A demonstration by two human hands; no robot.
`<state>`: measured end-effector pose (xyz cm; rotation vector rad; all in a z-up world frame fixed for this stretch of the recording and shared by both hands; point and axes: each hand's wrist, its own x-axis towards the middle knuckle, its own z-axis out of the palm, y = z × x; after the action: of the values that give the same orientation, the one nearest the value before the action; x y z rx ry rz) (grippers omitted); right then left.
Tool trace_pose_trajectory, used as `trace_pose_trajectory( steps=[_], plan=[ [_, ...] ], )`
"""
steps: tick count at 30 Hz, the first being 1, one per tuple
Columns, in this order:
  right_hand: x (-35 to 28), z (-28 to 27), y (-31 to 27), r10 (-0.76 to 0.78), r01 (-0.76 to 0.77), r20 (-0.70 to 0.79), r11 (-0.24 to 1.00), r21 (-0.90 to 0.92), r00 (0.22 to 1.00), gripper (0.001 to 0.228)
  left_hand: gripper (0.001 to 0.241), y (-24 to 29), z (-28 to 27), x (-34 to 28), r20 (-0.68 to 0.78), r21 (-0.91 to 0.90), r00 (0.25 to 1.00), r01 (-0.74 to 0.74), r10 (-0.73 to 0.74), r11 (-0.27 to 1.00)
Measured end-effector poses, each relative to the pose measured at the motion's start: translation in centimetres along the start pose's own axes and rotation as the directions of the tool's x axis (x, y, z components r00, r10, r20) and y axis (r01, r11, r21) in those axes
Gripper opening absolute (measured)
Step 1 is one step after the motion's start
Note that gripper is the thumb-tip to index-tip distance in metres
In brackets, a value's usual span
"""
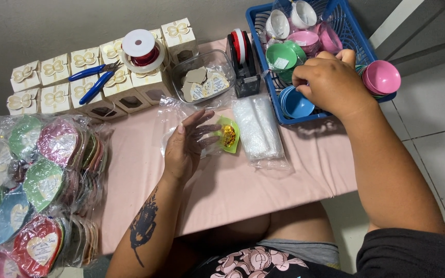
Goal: The person places a small plastic bowl into a clear plastic bag and seals it with a gold-colored wire tie.
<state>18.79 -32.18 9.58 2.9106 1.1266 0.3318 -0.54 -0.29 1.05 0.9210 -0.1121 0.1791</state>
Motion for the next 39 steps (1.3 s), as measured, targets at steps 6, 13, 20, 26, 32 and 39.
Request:
trace_pose_trajectory(
  steps=[6,13,20,26,32,39],
  plan=[
    [-0.2,-0.7,-0.6,0.028,-0.03,0.04,0.998,0.049,0.999,0.012,0.055,0.1,0.0,-0.1,0.025,0.002,1.0,0.0,0.0,1.0],
    [-0.1,0.7,0.2,0.004,-0.004,0.025,0.999,0.031,1.0,0.02,0.058,0.2,0.2,0.0,0.015,0.009,1.0,0.011,-0.011,1.0],
    [0.5,0.0,-0.2,0.043,-0.047,0.086,0.998,0.046,0.995,0.017,0.057,0.1,0.0,0.0,0.012,0.013,1.0,0.023,-0.023,1.0],
    [0.9,-0.8,-0.7,0.061,-0.07,0.15,0.996,0.055,0.987,0.016,0.057,0.3,0.1,0.0,0.024,0.014,0.999,0.021,-0.022,1.0],
    [0.9,-0.8,-0.7,0.066,-0.076,0.153,0.995,0.06,0.986,0.015,0.057,0.3,0.2,-0.1,0.023,0.025,0.999,0.022,-0.023,0.999],
    [1.0,-1.7,-1.1,0.095,-0.114,0.211,0.99,0.077,0.973,0.014,0.055,0.2,0.2,-0.1,0.027,0.024,1.0,0.015,-0.015,1.0]
  ],
)
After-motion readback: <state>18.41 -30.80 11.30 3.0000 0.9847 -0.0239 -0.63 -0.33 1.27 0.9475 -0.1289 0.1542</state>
